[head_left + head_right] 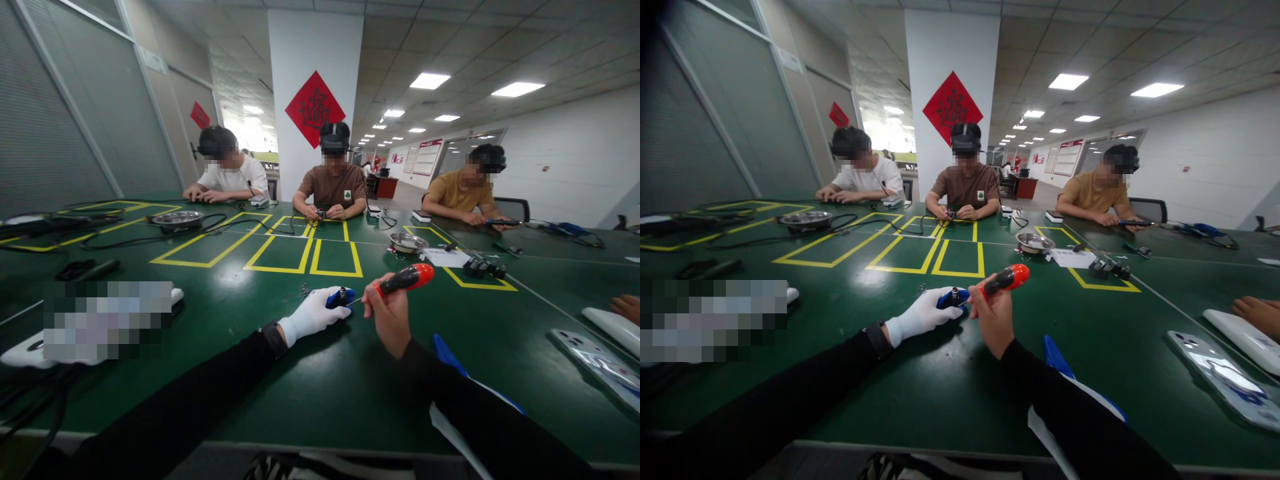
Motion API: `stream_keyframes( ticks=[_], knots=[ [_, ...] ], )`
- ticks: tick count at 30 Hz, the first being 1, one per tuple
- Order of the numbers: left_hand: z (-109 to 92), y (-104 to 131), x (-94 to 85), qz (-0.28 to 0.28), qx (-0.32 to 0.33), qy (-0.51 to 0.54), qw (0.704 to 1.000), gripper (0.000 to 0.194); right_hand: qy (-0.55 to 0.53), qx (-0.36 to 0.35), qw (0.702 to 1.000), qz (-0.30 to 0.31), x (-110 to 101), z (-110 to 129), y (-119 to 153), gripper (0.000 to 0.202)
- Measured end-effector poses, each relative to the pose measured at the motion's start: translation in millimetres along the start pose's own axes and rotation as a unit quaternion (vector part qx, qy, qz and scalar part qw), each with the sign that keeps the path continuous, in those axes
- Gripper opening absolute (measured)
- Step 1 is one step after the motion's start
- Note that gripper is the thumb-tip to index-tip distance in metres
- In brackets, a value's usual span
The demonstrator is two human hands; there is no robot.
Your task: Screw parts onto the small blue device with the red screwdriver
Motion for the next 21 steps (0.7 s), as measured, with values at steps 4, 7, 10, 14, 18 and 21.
stream_keyframes(
  ticks=[4,7,10,14,18,21],
  knots=[
    [-2,0,-1.3,0.002,0.013,-0.002,1.0,0.032,-0.018,-0.003,1.0,0.019,4,3,2,0.022],
    [-5,0,-2.6,-0.004,0.026,-0.009,1.0,0.029,-0.001,-0.013,0.999,0.04,8,5,2,0.026],
    [-5,0,-2.7,-0.005,0.031,-0.016,0.999,0.027,0.008,-0.015,0.998,0.059,10,0,0,0.026],
    [-8,-1,-3.4,-0.011,0.049,-0.017,0.999,0.023,-0.003,0.0,0.997,0.076,11,-7,-1,0.021],
    [-6,0,-3.0,-0.011,0.039,-0.023,0.999,0.022,-0.01,-0.001,0.998,0.062,9,-5,0,0.02],
    [-7,0,-2.8,-0.01,0.037,-0.017,0.999,0.023,-0.032,-0.003,0.997,0.073,12,-1,1,0.017]
  ],
)
Point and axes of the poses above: each hand's wrist, its own y-axis away from the middle knuckle, its own x-axis out of the palm, z = x × y, the point moved 8 cm from there along -y, towards the middle knuckle, and after that the axes turned 1 degree about -z, right-handed, at the moved point
